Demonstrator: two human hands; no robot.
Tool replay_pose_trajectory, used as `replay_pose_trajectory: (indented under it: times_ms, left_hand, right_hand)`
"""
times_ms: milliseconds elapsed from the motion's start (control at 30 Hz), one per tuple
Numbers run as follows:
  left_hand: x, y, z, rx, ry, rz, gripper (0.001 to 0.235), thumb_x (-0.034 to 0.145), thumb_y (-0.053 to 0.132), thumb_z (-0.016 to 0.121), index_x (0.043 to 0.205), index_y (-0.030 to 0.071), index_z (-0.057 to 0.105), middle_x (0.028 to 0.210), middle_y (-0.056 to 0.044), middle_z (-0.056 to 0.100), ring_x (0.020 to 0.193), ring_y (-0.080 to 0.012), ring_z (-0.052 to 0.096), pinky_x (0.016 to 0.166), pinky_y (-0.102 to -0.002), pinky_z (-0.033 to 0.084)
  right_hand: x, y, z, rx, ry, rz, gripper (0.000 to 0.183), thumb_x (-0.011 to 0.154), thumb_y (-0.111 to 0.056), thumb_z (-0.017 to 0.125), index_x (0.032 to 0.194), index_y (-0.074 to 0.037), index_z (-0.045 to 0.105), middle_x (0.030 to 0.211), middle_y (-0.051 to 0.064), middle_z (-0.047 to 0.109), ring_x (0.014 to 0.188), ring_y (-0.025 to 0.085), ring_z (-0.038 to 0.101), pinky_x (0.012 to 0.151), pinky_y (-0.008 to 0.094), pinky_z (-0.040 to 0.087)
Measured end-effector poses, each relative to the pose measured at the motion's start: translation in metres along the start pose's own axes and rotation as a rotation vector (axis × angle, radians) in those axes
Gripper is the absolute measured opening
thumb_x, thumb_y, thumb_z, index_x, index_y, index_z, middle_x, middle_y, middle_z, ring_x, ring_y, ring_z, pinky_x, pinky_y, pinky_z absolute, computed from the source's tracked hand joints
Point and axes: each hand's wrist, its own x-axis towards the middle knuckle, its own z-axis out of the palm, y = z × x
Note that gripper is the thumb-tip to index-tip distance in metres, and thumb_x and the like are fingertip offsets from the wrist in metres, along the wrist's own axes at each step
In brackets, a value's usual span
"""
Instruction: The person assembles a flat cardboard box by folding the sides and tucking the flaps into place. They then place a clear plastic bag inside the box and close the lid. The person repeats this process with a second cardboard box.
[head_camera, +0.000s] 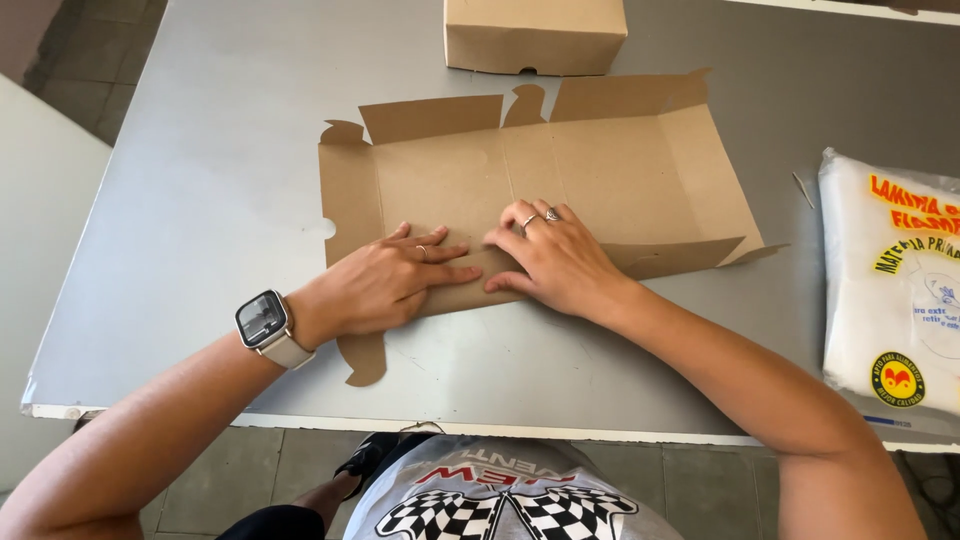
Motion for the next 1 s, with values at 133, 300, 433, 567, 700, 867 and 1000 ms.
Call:
replay_pose_trajectory:
  times_ms: [133,300,433,567,700,867,1000]
  left_hand:
    - [0.004,-0.013,0.001,-0.032,0.02,-0.024,0.052,0.087,0.032,0.047,0.134,0.024,0.068,0.146,-0.008,0.06,0.14,-0.0372,0.049,0.114,-0.063,0.035]
    - [0.004,-0.02,0.024,0.157,0.115,-0.021,0.057,0.084,0.069,0.064,0.128,0.032,0.069,0.148,0.001,0.056,0.143,-0.0261,0.046,0.117,-0.056,0.036]
    - [0.003,-0.015,0.026,0.013,0.142,-0.113,0.052,0.083,0.061,0.07,0.127,0.036,0.071,0.15,0.003,0.055,0.146,-0.0245,0.042,0.121,-0.055,0.028]
    - [0.001,-0.01,0.04,0.024,0.161,-0.249,0.051,0.084,0.063,0.067,0.131,0.045,0.066,0.16,0.009,0.042,0.153,-0.0223,0.028,0.124,-0.058,0.015]
    - [-0.018,0.0,0.049,0.16,0.244,-0.281,0.05,0.091,0.069,0.052,0.135,0.048,0.063,0.158,0.006,0.045,0.152,-0.0265,0.03,0.123,-0.056,0.017]
    - [-0.048,-0.002,0.046,0.075,0.249,-0.333,0.049,0.094,0.064,0.053,0.138,0.045,0.061,0.162,0.006,0.04,0.153,-0.0253,0.026,0.124,-0.051,0.017]
    - [-0.063,-0.003,0.026,0.014,0.117,-0.263,0.072,0.088,0.065,0.061,0.15,0.03,0.051,0.166,-0.004,0.034,0.153,-0.0275,0.026,0.124,-0.047,0.022]
  right_hand:
    - [0.006,-0.008,-0.007,0.057,-0.013,-0.079,0.057,0.094,-0.058,0.057,0.136,-0.021,0.052,0.138,0.005,0.055,0.138,0.028,0.049,0.119,0.061,0.021]
    - [0.002,-0.009,0.001,0.001,0.052,-0.155,0.044,0.097,-0.062,0.054,0.104,-0.02,0.063,0.127,0.0,0.068,0.132,0.022,0.058,0.121,0.064,0.019]
    - [0.004,-0.017,0.006,0.067,0.052,-0.041,0.06,0.084,-0.078,0.055,0.093,-0.02,0.061,0.125,-0.002,0.071,0.129,0.02,0.062,0.121,0.066,0.017]
    - [0.008,-0.024,0.007,-0.035,-0.035,-0.01,0.06,0.078,-0.075,0.057,0.103,-0.02,0.058,0.126,0.0,0.069,0.131,0.022,0.06,0.12,0.072,0.012]
    - [0.001,-0.04,-0.005,-0.123,-0.065,-0.061,0.055,0.092,-0.062,0.05,0.111,-0.011,0.055,0.138,0.011,0.063,0.134,0.031,0.057,0.117,0.078,0.006]
    - [-0.005,-0.044,-0.006,-0.163,-0.139,-0.036,0.054,0.098,-0.059,0.039,0.117,-0.011,0.055,0.147,0.011,0.057,0.14,0.033,0.05,0.12,0.076,0.001]
    - [-0.006,-0.043,-0.013,-0.165,-0.216,-0.029,0.054,0.104,-0.056,0.035,0.126,-0.012,0.056,0.151,0.011,0.054,0.143,0.033,0.046,0.12,0.076,-0.002]
